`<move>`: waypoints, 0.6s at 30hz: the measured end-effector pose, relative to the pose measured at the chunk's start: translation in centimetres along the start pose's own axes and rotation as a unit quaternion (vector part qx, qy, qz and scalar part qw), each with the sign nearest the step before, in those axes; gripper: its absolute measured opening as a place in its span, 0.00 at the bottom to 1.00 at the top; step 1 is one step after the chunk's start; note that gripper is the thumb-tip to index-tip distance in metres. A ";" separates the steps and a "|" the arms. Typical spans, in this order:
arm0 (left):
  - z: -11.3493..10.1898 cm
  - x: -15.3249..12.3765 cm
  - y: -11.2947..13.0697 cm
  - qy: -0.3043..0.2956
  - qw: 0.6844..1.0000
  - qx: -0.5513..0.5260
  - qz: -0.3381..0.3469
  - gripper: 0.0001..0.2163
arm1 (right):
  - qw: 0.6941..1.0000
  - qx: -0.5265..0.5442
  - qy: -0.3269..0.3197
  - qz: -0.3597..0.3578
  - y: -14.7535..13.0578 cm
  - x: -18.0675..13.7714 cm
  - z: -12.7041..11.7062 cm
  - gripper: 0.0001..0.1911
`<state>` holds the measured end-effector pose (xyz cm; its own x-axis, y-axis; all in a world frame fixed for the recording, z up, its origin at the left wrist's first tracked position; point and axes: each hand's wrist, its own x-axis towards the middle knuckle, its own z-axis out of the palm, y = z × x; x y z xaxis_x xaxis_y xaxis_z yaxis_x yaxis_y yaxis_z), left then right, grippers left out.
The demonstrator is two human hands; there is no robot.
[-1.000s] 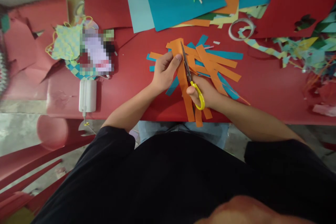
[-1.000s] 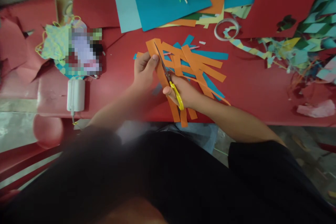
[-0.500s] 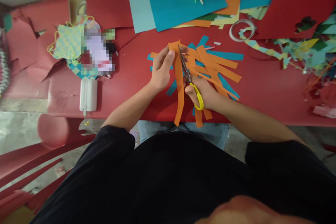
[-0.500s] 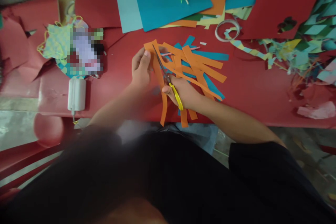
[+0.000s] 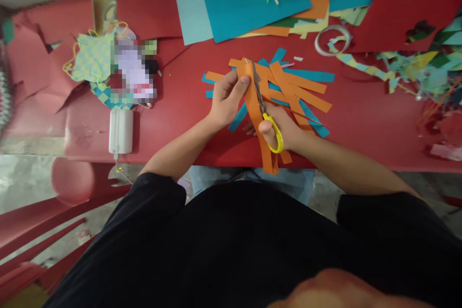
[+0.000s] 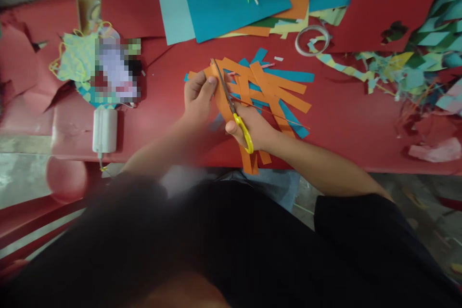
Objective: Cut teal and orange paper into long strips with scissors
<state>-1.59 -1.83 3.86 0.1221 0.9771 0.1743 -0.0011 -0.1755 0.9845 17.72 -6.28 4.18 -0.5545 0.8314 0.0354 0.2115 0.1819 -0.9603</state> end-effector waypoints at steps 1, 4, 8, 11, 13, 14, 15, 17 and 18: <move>0.1 0.0 -0.1 0.007 1.000 0.000 -0.008 0.25 | 1.000 0.013 0.000 0.017 -0.1 -0.1 0.1 0.47; 0.4 0.0 -0.5 0.052 0.998 0.008 -0.016 0.25 | 0.998 0.045 0.008 0.050 -1.0 -0.1 0.3 0.42; 0.5 0.1 -1.2 0.088 0.996 0.027 -0.004 0.25 | 0.991 0.075 0.002 0.109 -2.4 0.2 0.3 0.38; 0.4 0.1 -1.3 0.074 0.997 0.006 -0.007 0.24 | 0.987 0.104 0.004 0.121 -2.2 0.3 0.3 0.36; 0.2 0.2 -1.3 0.076 0.997 0.001 -0.009 0.25 | 0.988 0.113 0.005 0.109 -1.7 0.3 0.3 0.36; 0.1 0.4 -1.3 0.086 0.996 0.002 -0.011 0.25 | 0.989 0.110 0.006 0.102 -1.5 0.3 0.2 0.35; 0.0 0.6 -1.4 0.102 0.995 0.002 -0.013 0.25 | 0.990 0.100 0.002 0.095 -1.3 0.3 0.1 0.35; -0.4 1.4 -1.7 0.136 0.991 -0.004 -0.021 0.25 | 0.993 0.084 -0.009 0.088 -1.3 0.4 -0.6 0.35; -0.6 1.8 -2.0 0.152 0.988 -0.011 -0.026 0.25 | 0.993 0.081 -0.010 0.084 -1.4 0.4 -1.0 0.34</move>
<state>-2.00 0.40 2.19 -0.1803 0.9765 0.1179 -0.0237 -0.1241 0.9920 18.00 -5.65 5.82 -0.5392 0.8316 -0.1332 0.1717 -0.0462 -0.9841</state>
